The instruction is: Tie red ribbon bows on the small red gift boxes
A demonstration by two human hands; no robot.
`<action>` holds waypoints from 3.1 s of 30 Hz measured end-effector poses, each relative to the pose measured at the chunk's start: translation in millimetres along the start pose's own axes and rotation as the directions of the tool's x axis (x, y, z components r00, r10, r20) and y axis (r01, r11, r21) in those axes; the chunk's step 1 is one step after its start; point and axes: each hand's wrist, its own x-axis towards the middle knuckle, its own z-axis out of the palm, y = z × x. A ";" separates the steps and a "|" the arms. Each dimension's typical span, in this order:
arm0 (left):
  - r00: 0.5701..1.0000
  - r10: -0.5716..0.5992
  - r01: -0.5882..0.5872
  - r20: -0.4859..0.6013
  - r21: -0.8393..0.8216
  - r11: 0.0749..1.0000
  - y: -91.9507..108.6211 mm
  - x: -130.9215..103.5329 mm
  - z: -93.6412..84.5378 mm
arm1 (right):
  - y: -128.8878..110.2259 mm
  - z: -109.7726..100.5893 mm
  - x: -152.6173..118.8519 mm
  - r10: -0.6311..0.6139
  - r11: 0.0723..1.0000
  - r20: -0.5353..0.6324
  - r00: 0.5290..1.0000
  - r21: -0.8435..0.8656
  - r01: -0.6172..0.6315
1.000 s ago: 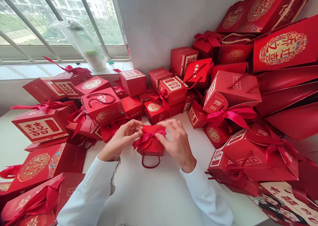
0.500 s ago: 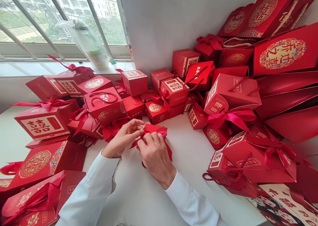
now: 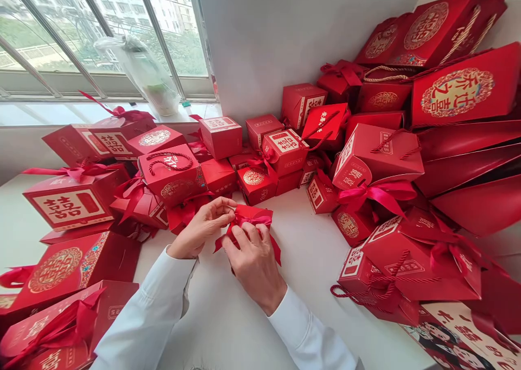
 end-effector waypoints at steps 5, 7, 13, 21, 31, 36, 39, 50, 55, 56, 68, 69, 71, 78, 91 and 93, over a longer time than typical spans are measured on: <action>0.999 0.013 -0.014 -0.037 -0.031 0.999 -1.0 1.4 2.6 | -2.9 3.1 -7.4 0.022 0.994 -0.152 0.988 0.109 -0.005; 0.999 0.006 -0.009 -0.042 -0.061 0.998 -1.7 2.3 3.7 | -2.1 1.3 -11.8 0.004 0.991 -0.171 0.985 0.132 0.019; 0.999 0.000 -0.007 -0.051 -0.137 0.990 -4.0 4.4 4.9 | 5.1 -0.7 -21.8 -0.034 0.987 -0.169 0.985 0.149 0.060; 0.995 0.098 -0.087 -0.034 0.242 0.966 5.4 -2.9 4.3 | 20.1 -20.2 -15.6 0.112 0.921 -0.150 0.982 0.386 -0.046; 0.966 0.259 -0.204 -0.025 0.545 0.813 0.9 -8.7 18.1 | 70.0 -24.6 5.0 0.540 0.657 0.295 0.788 0.437 -0.614; 0.934 0.351 -0.269 -0.071 0.508 0.818 1.0 -7.2 20.5 | 69.4 -24.2 13.1 0.520 0.658 0.314 0.794 0.446 -0.607; 0.925 0.371 -0.290 -0.085 0.473 0.832 -1.8 -6.3 24.8 | 67.9 -22.6 16.2 0.540 0.594 0.311 0.782 0.517 -0.616; 0.940 0.333 -0.270 -0.066 0.452 0.850 -2.0 -6.9 21.0 | 78.6 -23.1 15.9 0.379 0.450 0.489 0.786 0.645 -0.618; 0.940 0.341 -0.307 0.020 0.485 0.819 -1.4 -7.6 20.5 | 82.2 -30.9 22.5 0.320 0.523 0.500 0.805 0.615 -0.590; 0.938 0.347 -0.310 0.020 0.496 0.811 -2.3 -7.4 21.7 | 82.7 -32.1 24.1 0.303 0.531 0.502 0.810 0.617 -0.581; 0.952 0.298 -0.293 0.064 0.459 0.838 1.6 -7.1 13.6 | 93.2 -24.7 32.0 0.238 0.340 0.556 0.797 0.721 -0.604; 0.954 0.292 -0.293 0.073 0.452 0.842 2.7 -7.6 12.6 | 93.7 -24.3 32.0 0.234 0.339 0.558 0.796 0.721 -0.604; 0.958 0.279 -0.281 0.069 0.439 0.853 3.9 -8.7 12.9 | 94.3 -24.6 32.1 0.224 0.345 0.556 0.801 0.723 -0.599; 0.926 0.376 -0.300 -0.029 0.547 0.782 -2.3 -9.4 30.0 | 92.7 -27.0 33.2 0.202 0.492 0.545 0.814 0.662 -0.565; 0.939 0.328 -0.335 0.105 0.492 0.804 4.7 -5.1 15.4 | 99.7 -32.4 30.5 0.154 0.429 0.641 0.752 0.642 -0.635; 0.918 0.376 -0.382 0.123 0.520 0.764 4.0 -3.9 16.6 | 99.2 -30.2 30.4 0.171 0.470 0.625 0.761 0.627 -0.621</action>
